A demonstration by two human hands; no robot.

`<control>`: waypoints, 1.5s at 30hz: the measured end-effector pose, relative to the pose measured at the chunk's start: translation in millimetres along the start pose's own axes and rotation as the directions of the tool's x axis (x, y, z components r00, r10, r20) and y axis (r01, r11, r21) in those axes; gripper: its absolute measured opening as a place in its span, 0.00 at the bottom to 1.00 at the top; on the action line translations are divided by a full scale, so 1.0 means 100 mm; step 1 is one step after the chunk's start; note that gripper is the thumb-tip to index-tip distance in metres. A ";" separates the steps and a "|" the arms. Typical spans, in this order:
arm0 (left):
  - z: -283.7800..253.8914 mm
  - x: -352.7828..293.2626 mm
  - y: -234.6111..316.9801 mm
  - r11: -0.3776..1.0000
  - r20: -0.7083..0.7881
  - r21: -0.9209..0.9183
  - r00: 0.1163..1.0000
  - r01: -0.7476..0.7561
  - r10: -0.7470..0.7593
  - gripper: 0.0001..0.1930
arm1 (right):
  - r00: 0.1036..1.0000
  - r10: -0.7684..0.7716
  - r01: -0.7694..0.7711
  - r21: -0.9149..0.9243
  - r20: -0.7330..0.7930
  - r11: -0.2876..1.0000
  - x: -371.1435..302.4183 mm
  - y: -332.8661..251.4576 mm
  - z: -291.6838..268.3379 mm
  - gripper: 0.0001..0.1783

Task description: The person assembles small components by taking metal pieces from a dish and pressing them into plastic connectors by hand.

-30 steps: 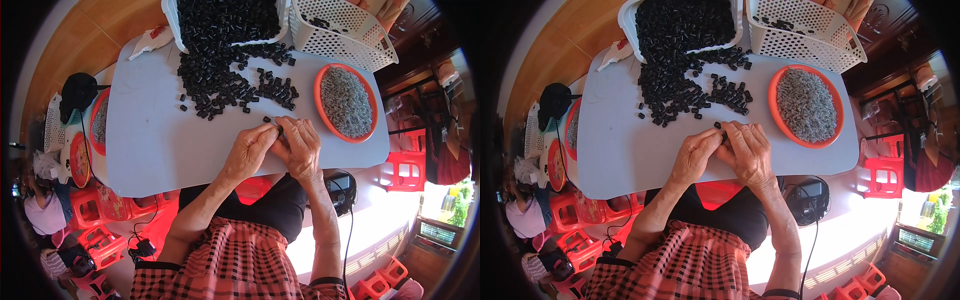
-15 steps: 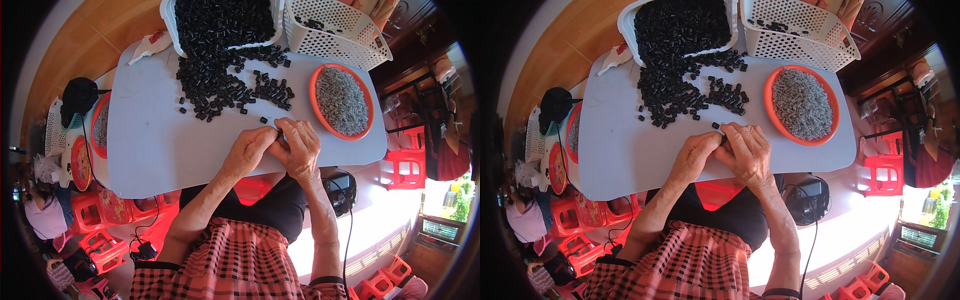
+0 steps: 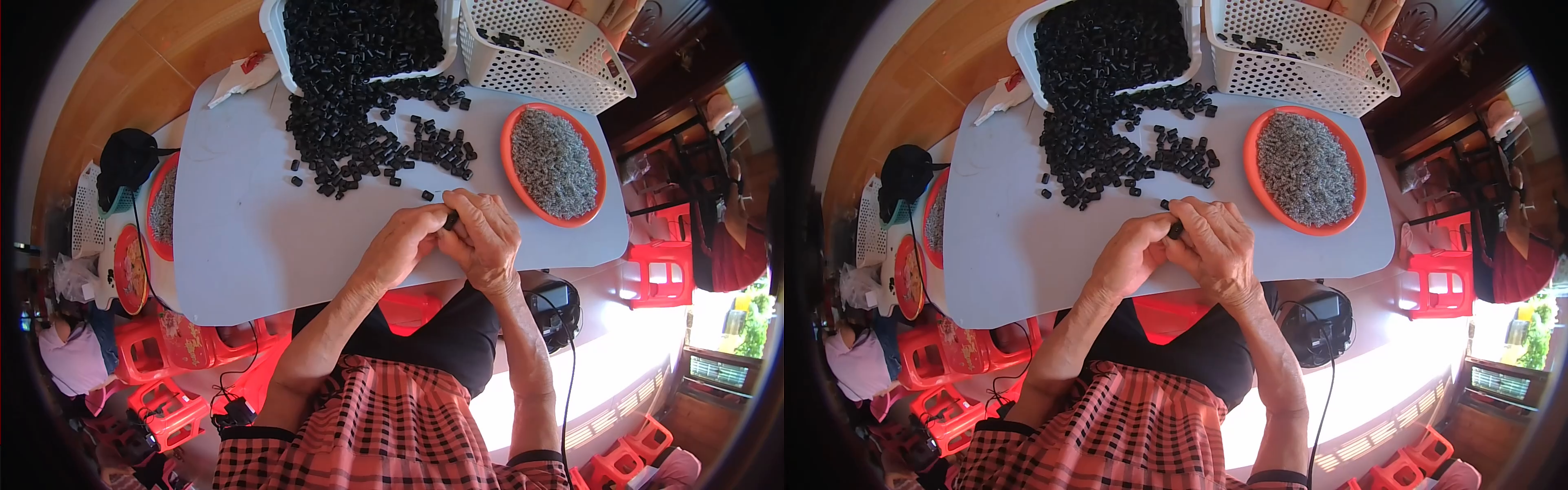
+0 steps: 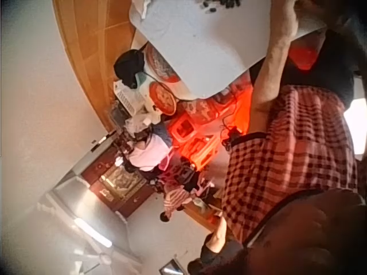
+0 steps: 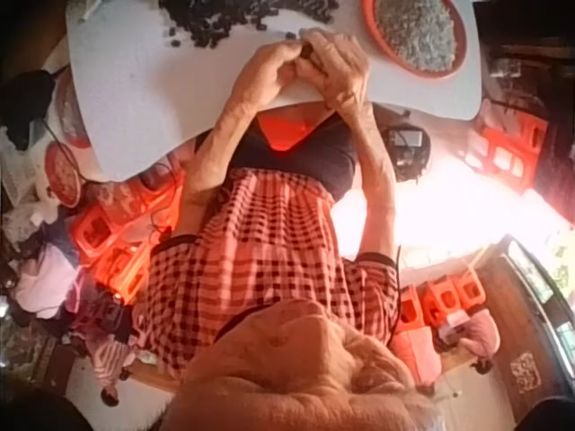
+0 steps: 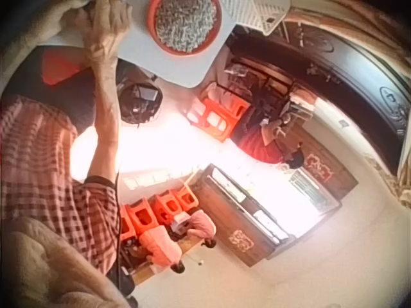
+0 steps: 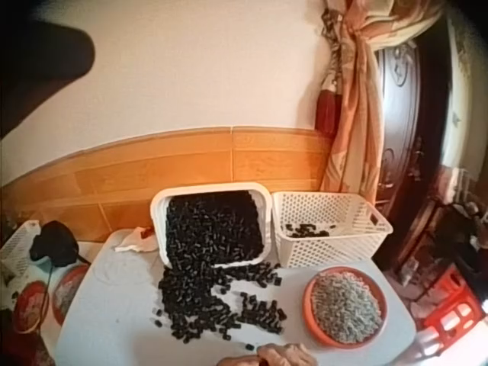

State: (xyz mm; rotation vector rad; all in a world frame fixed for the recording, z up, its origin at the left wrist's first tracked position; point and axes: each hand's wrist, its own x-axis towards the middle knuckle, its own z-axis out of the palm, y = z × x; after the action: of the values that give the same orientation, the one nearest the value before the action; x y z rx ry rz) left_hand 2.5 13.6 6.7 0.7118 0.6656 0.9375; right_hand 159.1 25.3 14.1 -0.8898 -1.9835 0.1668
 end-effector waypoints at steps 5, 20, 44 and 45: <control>-0.01 -0.01 0.06 0.998 0.072 -0.060 0.997 -0.017 0.021 0.11 | 0.998 0.030 -0.032 0.044 0.053 0.998 0.02 -0.03 -0.03 0.29; 0.01 0.00 0.06 0.998 -0.045 0.026 0.997 -0.060 0.061 0.13 | 0.991 0.130 -0.131 0.048 0.028 0.990 0.04 -0.04 -0.03 0.28; 0.01 0.00 0.00 0.972 -0.120 0.196 0.981 -0.127 0.153 0.15 | 0.985 0.138 -0.141 0.028 0.100 0.990 0.02 0.00 0.00 0.29; 0.00 0.00 0.00 0.971 -0.122 0.205 0.981 -0.125 0.153 0.15 | 0.988 0.123 -0.126 0.019 0.098 0.992 0.01 0.00 0.00 0.29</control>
State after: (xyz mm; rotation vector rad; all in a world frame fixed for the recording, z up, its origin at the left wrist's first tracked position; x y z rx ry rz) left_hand 2.9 13.5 6.7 0.8842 0.8464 1.0663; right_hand 158.4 26.0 15.2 -1.0068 -2.0104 0.3103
